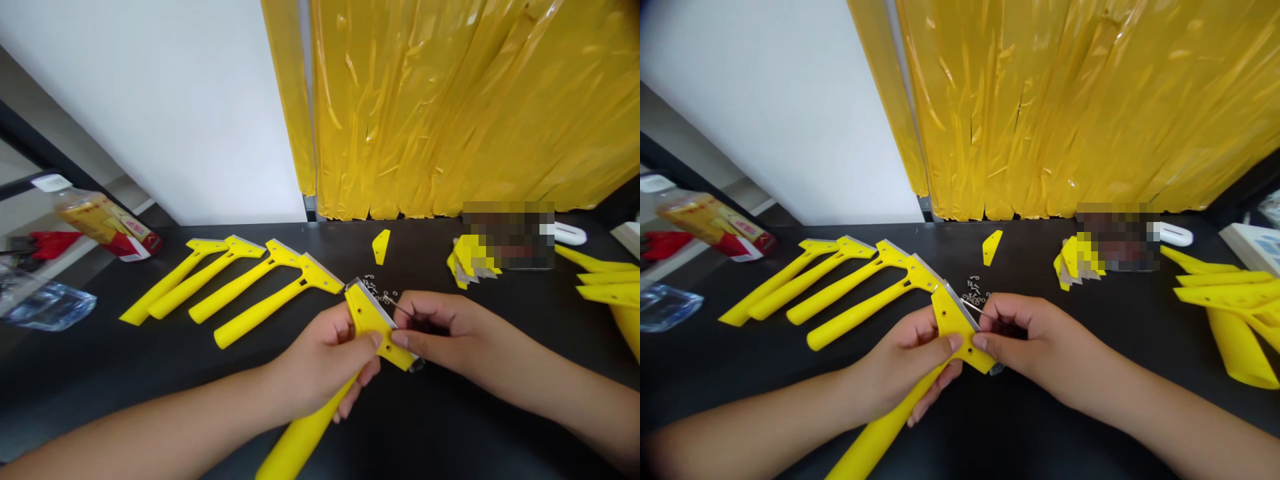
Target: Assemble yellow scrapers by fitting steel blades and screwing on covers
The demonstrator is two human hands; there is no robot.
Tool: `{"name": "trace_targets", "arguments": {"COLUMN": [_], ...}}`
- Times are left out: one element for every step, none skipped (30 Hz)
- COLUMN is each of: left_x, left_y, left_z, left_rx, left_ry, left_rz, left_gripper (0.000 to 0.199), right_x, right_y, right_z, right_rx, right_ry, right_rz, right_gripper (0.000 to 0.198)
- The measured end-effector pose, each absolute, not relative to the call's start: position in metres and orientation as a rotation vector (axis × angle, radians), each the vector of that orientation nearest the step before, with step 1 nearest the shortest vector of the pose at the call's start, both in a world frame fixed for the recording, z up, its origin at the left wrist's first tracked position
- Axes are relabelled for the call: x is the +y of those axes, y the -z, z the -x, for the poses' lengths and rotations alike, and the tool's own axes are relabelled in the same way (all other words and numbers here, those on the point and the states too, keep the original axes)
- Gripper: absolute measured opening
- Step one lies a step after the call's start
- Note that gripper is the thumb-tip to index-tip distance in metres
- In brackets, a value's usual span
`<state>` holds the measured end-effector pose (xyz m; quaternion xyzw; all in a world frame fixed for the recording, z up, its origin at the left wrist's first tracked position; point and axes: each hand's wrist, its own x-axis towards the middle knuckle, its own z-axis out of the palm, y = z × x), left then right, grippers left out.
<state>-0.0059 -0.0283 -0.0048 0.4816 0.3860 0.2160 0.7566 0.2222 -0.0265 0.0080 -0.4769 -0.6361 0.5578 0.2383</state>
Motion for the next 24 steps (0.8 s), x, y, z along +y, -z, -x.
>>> {"name": "trace_targets", "arguments": {"left_x": [-0.028,-0.028,-0.028,-0.027,-0.026,-0.026,-0.026,-0.027,-0.029,-0.032,-0.035,-0.039,-0.042,-0.045,-0.047,-0.048,-0.049,-0.049,-0.048,-0.047,-0.045,-0.044,-0.043,-0.041], "left_y": [0.003,0.001,-0.002,-0.006,-0.011,-0.016,-0.021,-0.026,-0.029,-0.031,-0.032,-0.031,-0.029,-0.027,-0.025,-0.023,-0.021,-0.02,-0.019,-0.019,-0.02,-0.021,-0.022,-0.023], "left_z": [0.006,0.006,0.007,0.009,0.011,0.013,0.015,0.017,0.018,0.018,0.017,0.015,0.012,0.01,0.008,0.006,0.005,0.005,0.006,0.007,0.009,0.012,0.014,0.016], "left_rx": [0.85,0.864,0.886,0.915,0.949,0.99,1.019,1.043,1.059,1.072,1.081,1.083,1.088,1.1,1.117,1.143,1.166,1.19,1.215,1.241,1.276,1.318,1.352,1.372], "left_ry": [-0.468,-0.465,-0.471,-0.488,-0.505,-0.55,-0.572,-0.538,-0.475,-0.4,-0.309,-0.213,-0.131,-0.057,-0.005,0.029,0.049,0.05,0.031,-0.02,-0.116,-0.249,-0.413,-0.576], "left_rz": [-1.061,-1.082,-1.133,-1.221,-1.352,-1.559,-1.787,-2.016,-2.232,-2.442,-2.64,-2.811,-2.945,-3.038,-3.095,-3.123,-3.129,-3.119,-3.091,-3.043,-2.967,-2.851,-2.693,-2.485], "left_gripper": [0.024,0.023,0.021,0.019,0.017,0.015,0.014,0.015,0.014,0.014,0.016,0.022,0.028,0.034,0.039,0.041,0.042,0.043,0.043,0.043,0.043,0.044,0.051,0.062], "right_x": [-0.027,-0.029,-0.03,-0.033,-0.035,-0.038,-0.042,-0.045,-0.048,-0.051,-0.054,-0.057,-0.059,-0.061,-0.063,-0.063,-0.063,-0.063,-0.061,-0.059,-0.056,-0.053,-0.049,-0.045], "right_y": [-0.009,-0.01,-0.012,-0.014,-0.016,-0.019,-0.021,-0.023,-0.024,-0.025,-0.026,-0.026,-0.026,-0.025,-0.025,-0.024,-0.022,-0.021,-0.019,-0.017,-0.015,-0.014,-0.012,-0.011], "right_z": [-0.221,-0.221,-0.221,-0.221,-0.221,-0.222,-0.222,-0.223,-0.223,-0.223,-0.221,-0.22,-0.217,-0.215,-0.213,-0.21,-0.209,-0.208,-0.208,-0.209,-0.211,-0.214,-0.217,-0.22], "right_rx": [-1.737,-1.724,-1.704,-1.681,-1.657,-1.64,-1.629,-1.617,-1.596,-1.565,-1.52,-1.457,-1.384,-1.314,-1.253,-1.207,-1.179,-1.17,-1.175,-1.189,-1.213,-1.242,-1.272,-1.303], "right_ry": [-1.513,-1.473,-1.413,-1.346,-1.288,-1.256,-1.27,-1.33,-1.43,-1.55,-1.68,-1.801,-1.902,-1.973,-2.014,-2.033,-2.038,-2.028,-2.009,-1.978,-1.935,-1.888,-1.835,-1.785], "right_rz": [1.313,1.324,1.335,1.341,1.342,1.329,1.305,1.264,1.215,1.167,1.133,1.123,1.141,1.185,1.238,1.283,1.312,1.327,1.331,1.324,1.307,1.285,1.255,1.22], "right_gripper": [0.043,0.041,0.039,0.038,0.037,0.038,0.041,0.044,0.048,0.051,0.054,0.055,0.054,0.052,0.049,0.046,0.042,0.04,0.039,0.038,0.037,0.036,0.036,0.036]}}
